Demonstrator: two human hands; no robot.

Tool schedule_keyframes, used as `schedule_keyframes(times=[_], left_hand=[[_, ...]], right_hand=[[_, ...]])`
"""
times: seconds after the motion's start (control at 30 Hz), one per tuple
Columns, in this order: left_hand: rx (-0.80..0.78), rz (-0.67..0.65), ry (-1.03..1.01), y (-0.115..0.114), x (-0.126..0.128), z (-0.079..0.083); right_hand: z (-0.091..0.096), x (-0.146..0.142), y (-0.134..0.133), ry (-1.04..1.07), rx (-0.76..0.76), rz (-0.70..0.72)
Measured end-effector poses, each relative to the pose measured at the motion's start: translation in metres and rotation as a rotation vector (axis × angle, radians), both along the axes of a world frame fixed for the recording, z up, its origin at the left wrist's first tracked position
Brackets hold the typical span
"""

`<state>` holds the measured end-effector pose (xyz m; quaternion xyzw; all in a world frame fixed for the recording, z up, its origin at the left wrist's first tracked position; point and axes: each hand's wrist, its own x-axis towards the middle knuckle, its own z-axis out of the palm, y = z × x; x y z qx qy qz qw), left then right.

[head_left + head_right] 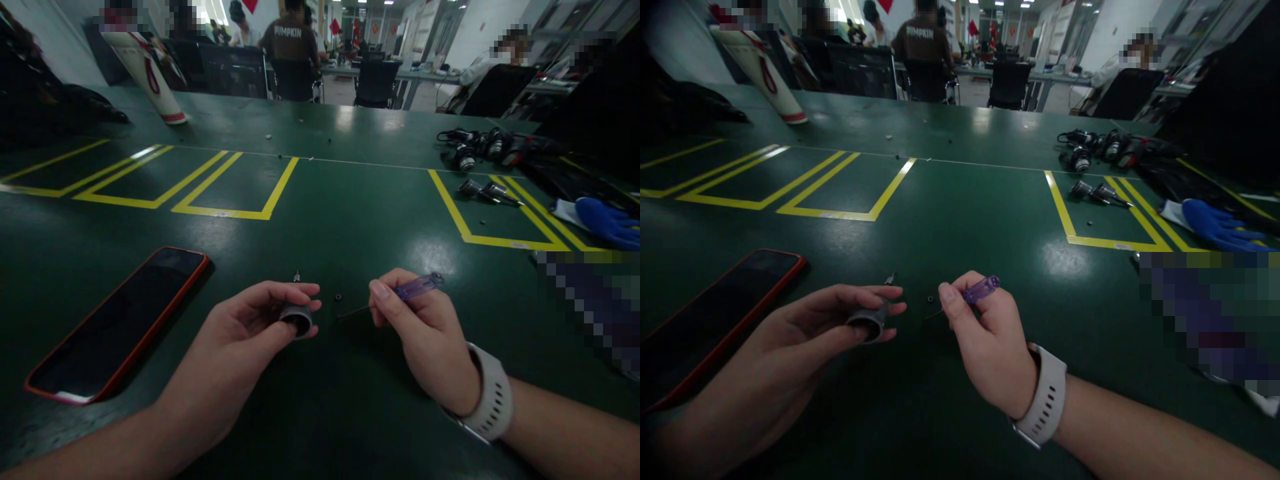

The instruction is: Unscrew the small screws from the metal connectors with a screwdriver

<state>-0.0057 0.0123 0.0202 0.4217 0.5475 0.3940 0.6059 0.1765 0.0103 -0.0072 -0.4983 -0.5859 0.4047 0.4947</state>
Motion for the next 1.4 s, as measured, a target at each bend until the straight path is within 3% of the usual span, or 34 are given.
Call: schedule_keyframes(times=[0.33,0.6,0.83,1.0,1.27,1.4], left_hand=[[0.007,-0.033,0.063,0.0007,0.0028,0.0001],[0.05,-0.162,0.081,-0.0005,0.0014,-0.0077],[0.056,-0.017,0.049,0.0024,-0.0022,-0.0011],[0.053,0.043,0.036,0.0015,-0.001,0.0008],[0.037,0.031,0.017,0.0022,0.0009,-0.0008],[0.046,0.013,0.017,0.002,0.0,-0.0008]], right_hand=[[-0.0006,-0.0002,-0.0017,-0.012,0.007,0.044],[0.0017,-0.001,-0.0026,0.028,0.032,-0.003],[0.0008,-0.0002,-0.0037,-0.002,-0.034,0.199],[0.0005,-0.001,-0.004,-0.021,-0.029,0.256],[0.004,-0.0016,-0.0085,-0.165,0.091,0.255],[0.0051,-0.0029,-0.0059,-0.143,-0.039,0.172]])
